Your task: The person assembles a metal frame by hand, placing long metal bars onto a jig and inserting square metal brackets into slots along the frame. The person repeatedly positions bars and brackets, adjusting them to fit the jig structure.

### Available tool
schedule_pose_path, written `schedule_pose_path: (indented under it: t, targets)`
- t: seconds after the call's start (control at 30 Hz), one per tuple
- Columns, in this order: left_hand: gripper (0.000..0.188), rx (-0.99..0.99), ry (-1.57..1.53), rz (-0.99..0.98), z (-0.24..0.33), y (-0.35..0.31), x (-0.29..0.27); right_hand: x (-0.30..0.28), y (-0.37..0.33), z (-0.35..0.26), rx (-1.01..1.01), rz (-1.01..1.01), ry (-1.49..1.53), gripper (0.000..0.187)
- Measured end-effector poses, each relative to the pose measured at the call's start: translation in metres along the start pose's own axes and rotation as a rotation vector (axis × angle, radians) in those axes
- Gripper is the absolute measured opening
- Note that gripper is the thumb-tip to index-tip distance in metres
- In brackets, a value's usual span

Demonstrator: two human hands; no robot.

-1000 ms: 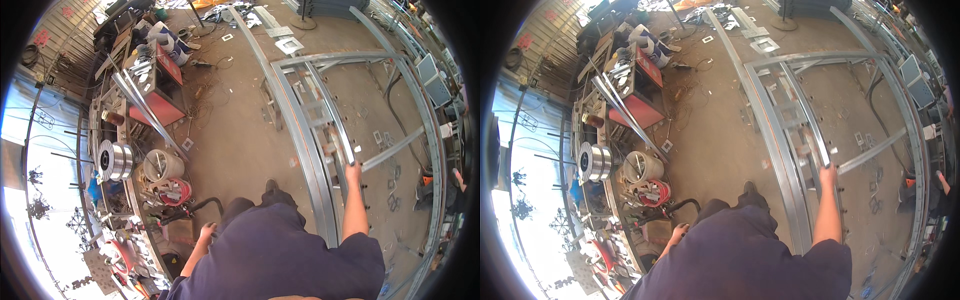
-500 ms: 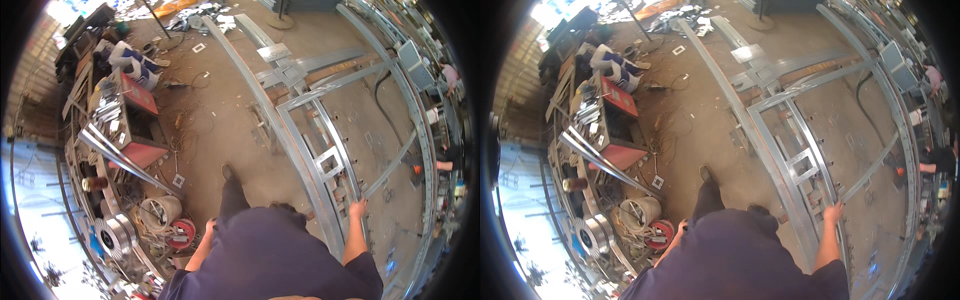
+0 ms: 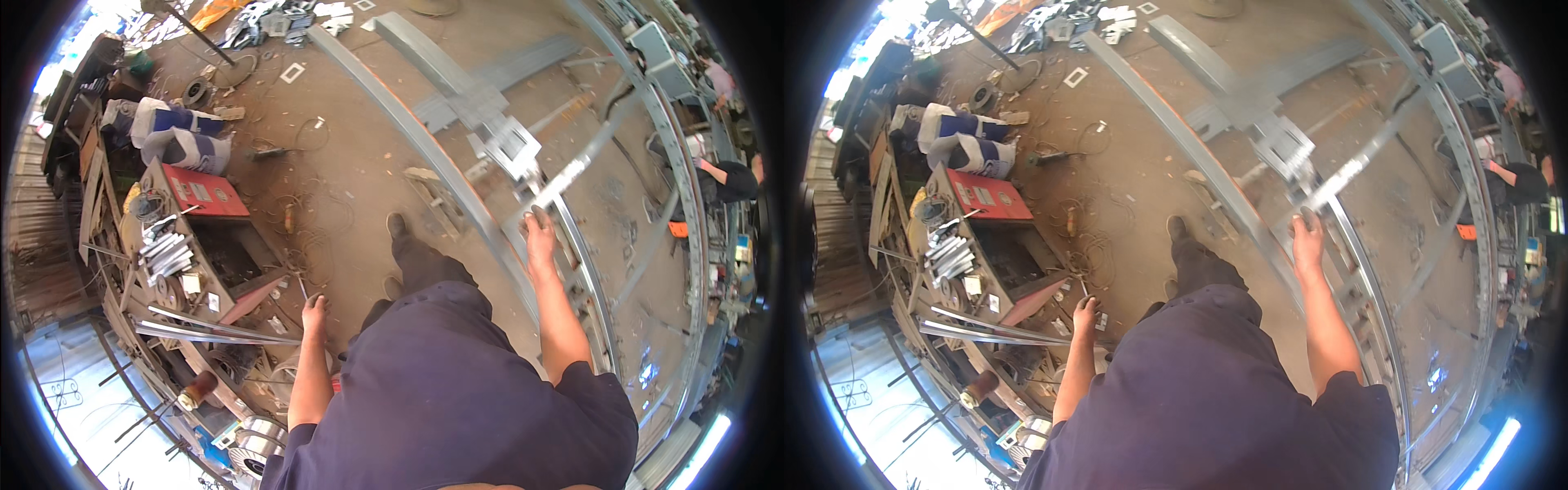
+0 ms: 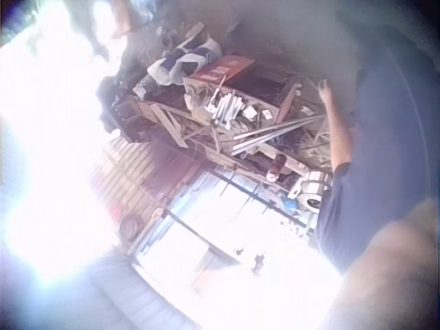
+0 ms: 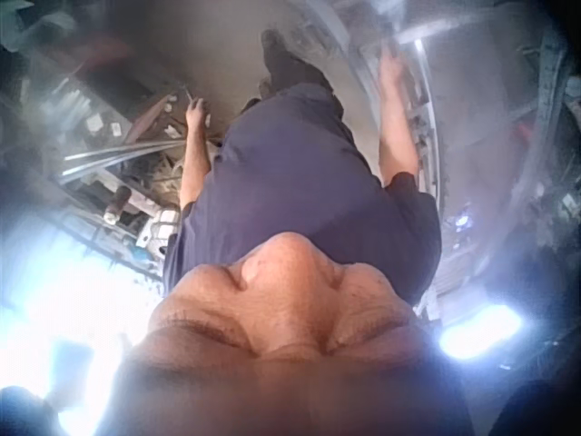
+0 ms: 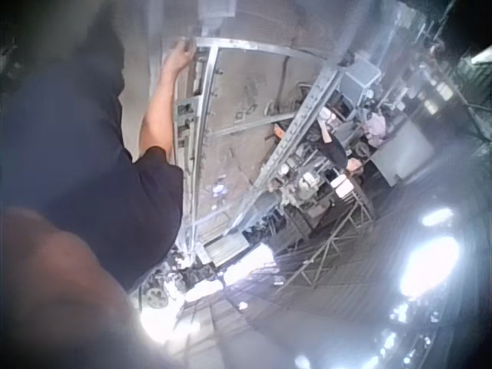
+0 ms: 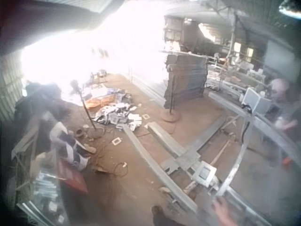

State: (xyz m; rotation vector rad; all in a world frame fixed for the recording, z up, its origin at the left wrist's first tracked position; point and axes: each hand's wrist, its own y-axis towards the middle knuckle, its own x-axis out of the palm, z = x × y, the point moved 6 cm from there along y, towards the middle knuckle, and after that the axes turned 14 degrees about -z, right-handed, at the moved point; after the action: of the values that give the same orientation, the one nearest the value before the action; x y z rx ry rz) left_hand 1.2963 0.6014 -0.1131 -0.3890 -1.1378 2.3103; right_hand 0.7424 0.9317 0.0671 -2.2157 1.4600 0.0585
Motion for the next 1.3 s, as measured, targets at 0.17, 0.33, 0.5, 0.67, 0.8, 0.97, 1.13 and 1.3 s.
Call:
schedule_pose_path:
  t: [0.17,0.33,0.5,0.67,0.8,0.97,1.13,1.3]
  targets:
    - [0.042,-0.078,0.059,0.050,0.015,0.040,-0.037,0.146,0.093,-0.047,0.114,-0.142,0.334,0.022]
    - [0.050,-0.117,0.334,-0.011,0.045,0.056,-0.068,0.226,0.155,-0.074,0.299,-0.208,0.568,0.017]
    - [0.056,-0.011,0.387,-0.107,0.123,0.135,-0.081,0.296,0.201,-0.130,0.255,-0.242,0.428,0.020]
    - [0.058,0.053,0.455,-0.215,0.202,0.239,-0.102,0.390,0.254,-0.200,0.163,-0.285,0.303,0.027]
    - [0.055,-0.008,0.235,-0.133,0.248,0.331,-0.164,0.468,0.309,-0.247,0.082,-0.259,0.165,0.030]
    - [0.045,-0.237,0.200,-0.041,0.434,0.357,-0.182,0.543,0.367,-0.301,0.102,-0.214,0.082,0.037]
    - [0.046,-0.134,0.266,-0.086,0.564,0.428,-0.210,0.604,0.435,-0.333,0.199,-0.181,0.037,0.039]
    - [0.050,-0.150,0.303,-0.199,0.681,0.502,-0.188,0.671,0.530,-0.360,0.235,-0.172,0.062,0.040]
